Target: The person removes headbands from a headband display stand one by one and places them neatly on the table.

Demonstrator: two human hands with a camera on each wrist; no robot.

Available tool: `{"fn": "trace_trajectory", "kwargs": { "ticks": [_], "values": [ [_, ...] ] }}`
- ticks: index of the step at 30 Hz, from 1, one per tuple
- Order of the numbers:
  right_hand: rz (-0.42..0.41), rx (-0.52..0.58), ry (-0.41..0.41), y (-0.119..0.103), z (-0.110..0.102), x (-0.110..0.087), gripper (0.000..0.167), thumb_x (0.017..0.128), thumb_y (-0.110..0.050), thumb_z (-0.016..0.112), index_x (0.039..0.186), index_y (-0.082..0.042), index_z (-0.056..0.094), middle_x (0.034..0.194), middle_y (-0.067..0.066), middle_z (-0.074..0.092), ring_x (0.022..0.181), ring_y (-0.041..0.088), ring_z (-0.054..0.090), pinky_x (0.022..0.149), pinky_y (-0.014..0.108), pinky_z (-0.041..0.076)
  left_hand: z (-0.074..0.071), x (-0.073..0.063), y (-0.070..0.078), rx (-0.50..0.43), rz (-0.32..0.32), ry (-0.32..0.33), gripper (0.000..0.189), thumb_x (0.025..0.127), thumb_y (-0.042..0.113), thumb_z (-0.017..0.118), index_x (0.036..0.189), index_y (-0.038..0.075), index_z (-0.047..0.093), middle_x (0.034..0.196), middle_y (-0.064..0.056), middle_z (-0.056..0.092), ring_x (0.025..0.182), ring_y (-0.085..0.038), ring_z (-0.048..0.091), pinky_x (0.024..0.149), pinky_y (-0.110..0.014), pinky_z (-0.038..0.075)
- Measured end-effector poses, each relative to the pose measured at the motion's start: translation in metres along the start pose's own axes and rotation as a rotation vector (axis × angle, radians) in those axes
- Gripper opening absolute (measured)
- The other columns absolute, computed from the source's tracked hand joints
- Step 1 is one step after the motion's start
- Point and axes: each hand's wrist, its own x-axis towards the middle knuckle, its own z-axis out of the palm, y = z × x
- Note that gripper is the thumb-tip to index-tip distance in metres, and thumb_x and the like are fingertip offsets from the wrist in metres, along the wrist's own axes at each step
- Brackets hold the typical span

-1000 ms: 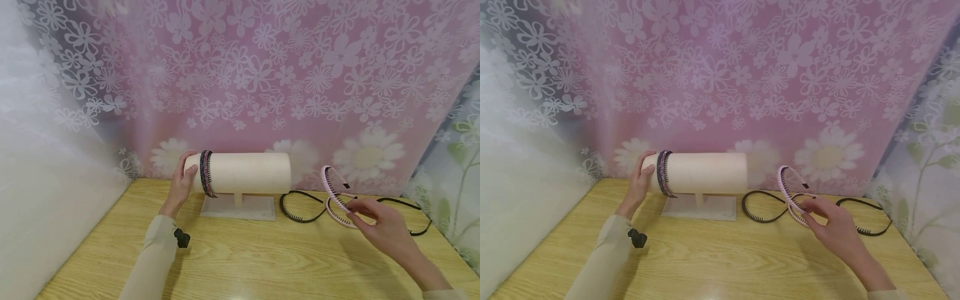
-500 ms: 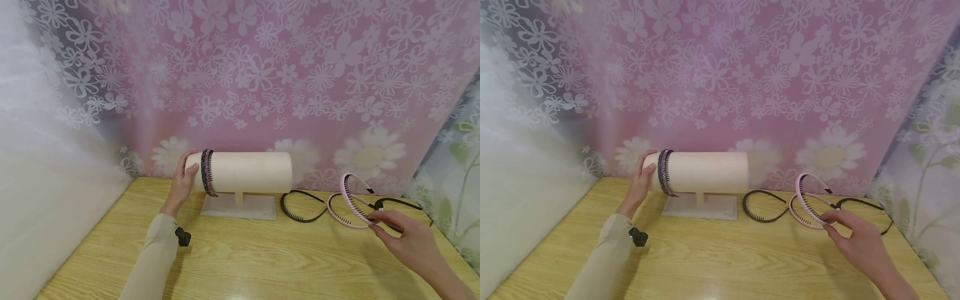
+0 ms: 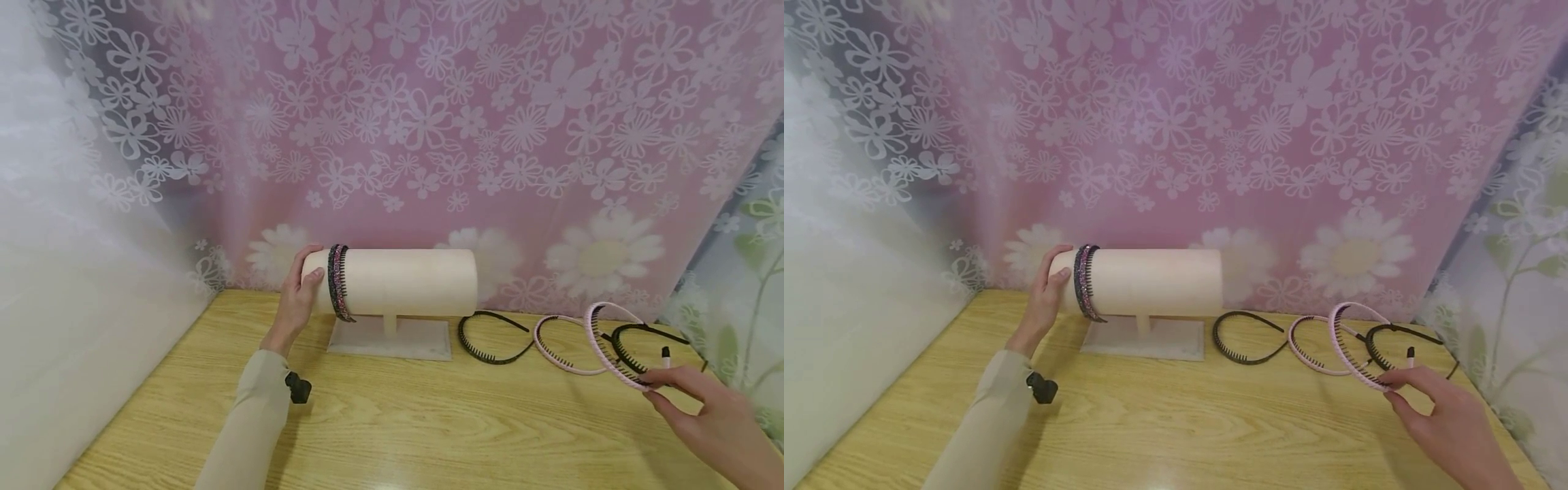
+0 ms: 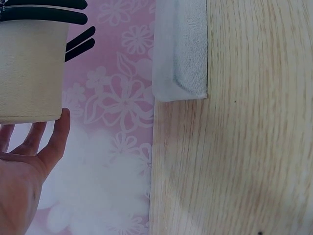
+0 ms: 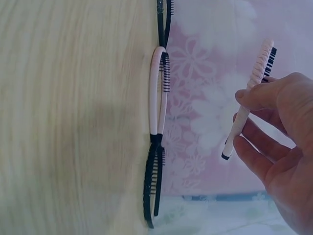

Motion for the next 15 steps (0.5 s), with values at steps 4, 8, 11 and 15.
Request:
{"fn": "trace_trajectory", "kwargs": {
  "ticks": [4,8,11,15],
  "values": [
    [0.020,-0.026,-0.008,0.007,-0.002,-0.008,0.043,0.055,0.011,0.089,0.083,-0.017,0.073,0.087,-0.029,0.059,0.092,-0.035,0.036,0.066,-0.002,0.036,0.000,-0.001,0.000,0.005,-0.001,0.001,0.047,0.104,0.026,0.047,0.151,0.018,0.045,0.137,-0.022,0.054,0.089,-0.025,0.057,0.066,-0.037,0.053],
    [0.088,-0.006,-0.028,0.011,-0.005,-0.017,0.048,0.049,0.019,0.086,0.081,-0.014,0.073,0.083,-0.034,0.057,0.089,-0.036,0.035,0.065,-0.004,0.035,0.000,-0.001,-0.001,0.008,0.011,0.007,0.048,0.104,0.025,0.048,0.151,0.015,0.045,0.142,-0.020,0.053,0.089,-0.025,0.057,0.067,-0.037,0.052],
    [0.163,0.008,-0.057,0.015,-0.007,-0.023,0.049,0.048,0.026,0.083,0.080,-0.009,0.072,0.080,-0.033,0.055,0.083,-0.033,0.037,0.063,-0.005,0.033,0.000,-0.001,-0.002,0.002,0.024,0.012,0.048,0.104,0.024,0.048,0.151,0.012,0.045,0.148,-0.017,0.050,0.091,-0.025,0.057,0.068,-0.037,0.052],
    [0.197,0.078,-0.061,0.026,-0.007,-0.033,0.036,0.061,0.026,0.080,0.080,-0.003,0.070,0.084,-0.037,0.053,0.080,-0.029,0.042,0.064,-0.006,0.035,-0.001,-0.001,-0.004,-0.005,0.025,0.014,0.048,0.104,0.024,0.048,0.151,0.012,0.045,0.148,-0.017,0.050,0.092,-0.025,0.057,0.068,-0.036,0.053]
  ]
}}
